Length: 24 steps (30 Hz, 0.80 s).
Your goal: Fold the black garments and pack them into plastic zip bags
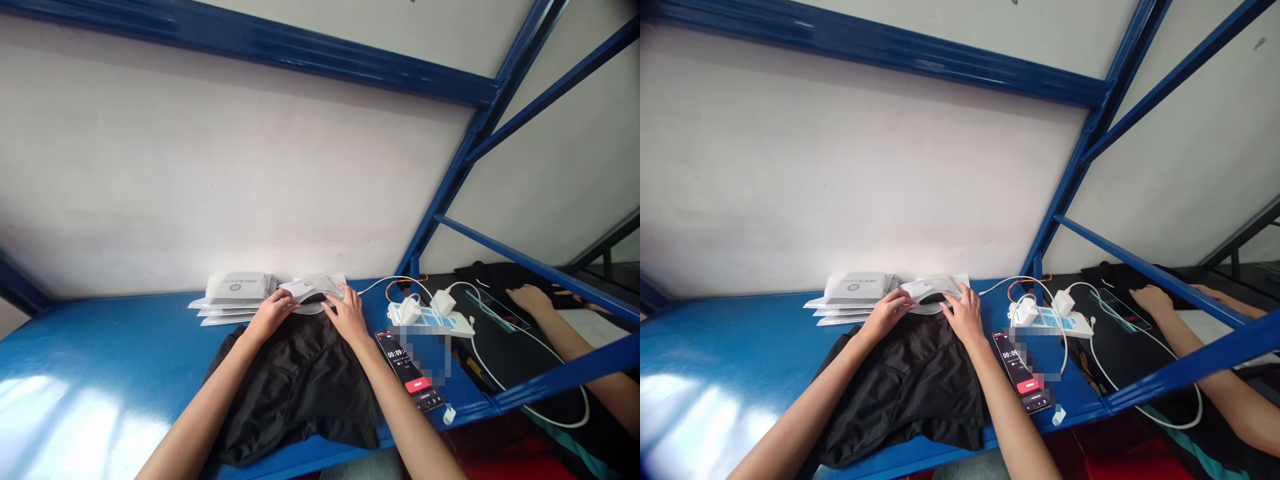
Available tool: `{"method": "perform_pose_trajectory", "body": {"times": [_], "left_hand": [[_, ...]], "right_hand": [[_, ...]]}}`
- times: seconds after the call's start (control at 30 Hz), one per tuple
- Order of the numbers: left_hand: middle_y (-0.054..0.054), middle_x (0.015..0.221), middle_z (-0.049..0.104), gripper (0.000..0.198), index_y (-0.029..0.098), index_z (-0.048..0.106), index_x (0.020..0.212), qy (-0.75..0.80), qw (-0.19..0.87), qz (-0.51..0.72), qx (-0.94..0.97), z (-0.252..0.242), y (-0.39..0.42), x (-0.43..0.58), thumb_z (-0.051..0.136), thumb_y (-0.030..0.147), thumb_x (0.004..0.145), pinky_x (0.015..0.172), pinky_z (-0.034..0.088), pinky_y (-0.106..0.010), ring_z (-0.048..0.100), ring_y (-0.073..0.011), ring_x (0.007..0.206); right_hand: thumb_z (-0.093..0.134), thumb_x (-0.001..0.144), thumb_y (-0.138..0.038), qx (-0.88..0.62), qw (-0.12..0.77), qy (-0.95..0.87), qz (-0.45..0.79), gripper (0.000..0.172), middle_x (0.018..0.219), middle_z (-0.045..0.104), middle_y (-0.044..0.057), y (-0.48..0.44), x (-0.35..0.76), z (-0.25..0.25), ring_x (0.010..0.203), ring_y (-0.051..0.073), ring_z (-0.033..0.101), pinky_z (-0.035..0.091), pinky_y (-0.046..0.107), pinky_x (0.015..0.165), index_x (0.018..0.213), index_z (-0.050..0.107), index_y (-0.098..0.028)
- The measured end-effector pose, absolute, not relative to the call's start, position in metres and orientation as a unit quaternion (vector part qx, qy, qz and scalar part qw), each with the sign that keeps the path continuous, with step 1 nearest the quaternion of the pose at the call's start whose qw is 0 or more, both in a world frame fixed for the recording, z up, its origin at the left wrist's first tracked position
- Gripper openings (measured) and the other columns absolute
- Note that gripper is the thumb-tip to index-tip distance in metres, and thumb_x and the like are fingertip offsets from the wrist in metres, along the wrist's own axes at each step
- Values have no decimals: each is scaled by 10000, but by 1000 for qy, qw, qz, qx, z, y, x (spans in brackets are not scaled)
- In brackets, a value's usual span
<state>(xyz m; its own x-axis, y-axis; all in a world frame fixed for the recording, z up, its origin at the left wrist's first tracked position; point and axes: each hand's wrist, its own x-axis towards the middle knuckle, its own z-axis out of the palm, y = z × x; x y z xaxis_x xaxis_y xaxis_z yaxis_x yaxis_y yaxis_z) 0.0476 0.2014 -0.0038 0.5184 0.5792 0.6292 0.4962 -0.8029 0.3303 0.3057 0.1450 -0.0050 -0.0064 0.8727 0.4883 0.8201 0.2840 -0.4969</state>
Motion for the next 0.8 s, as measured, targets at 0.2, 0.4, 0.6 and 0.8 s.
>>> {"method": "perform_pose_trajectory", "body": {"times": [0.2, 0.4, 0.6, 0.8], "left_hand": [[-86, 1127, 694, 201, 210, 725, 1110, 305, 42, 366, 878, 5, 207, 27, 579, 304, 1010, 894, 562, -294, 693, -196, 1001], [-74, 1000, 732, 219, 234, 762, 992, 320, -38, 294, 900, 7, 207, 17, 547, 195, 1003, 813, 507, -315, 656, -221, 960], [-82, 981, 707, 220, 210, 732, 991, 342, -60, 271, 898, 8, 206, 27, 514, 213, 1022, 816, 484, -321, 645, -208, 893], [-67, 955, 672, 246, 191, 687, 912, 349, -55, 239, 905, 11, 198, 39, 467, 174, 1023, 715, 490, -270, 652, -182, 794]], "right_hand": [[710, 895, -194, -573, 246, -778, -75, 331, 1402, 604, 145, 175, 301, 0, 1268, 336, 562, 410, 515, 1094, 1214, 744, -276], [719, 874, -147, -560, 226, -794, -69, 275, 1270, 675, 94, 184, 303, -2, 1118, 280, 648, 553, 389, 904, 1085, 788, -309], [726, 871, -158, -548, 254, -792, -83, 374, 1436, 569, 101, 141, 303, 33, 1330, 334, 513, 436, 517, 1101, 1200, 759, -332], [691, 825, -127, -558, 271, -784, 7, 499, 1283, 639, 65, 33, 309, 26, 1067, 293, 654, 570, 417, 872, 1227, 736, -420]]}}
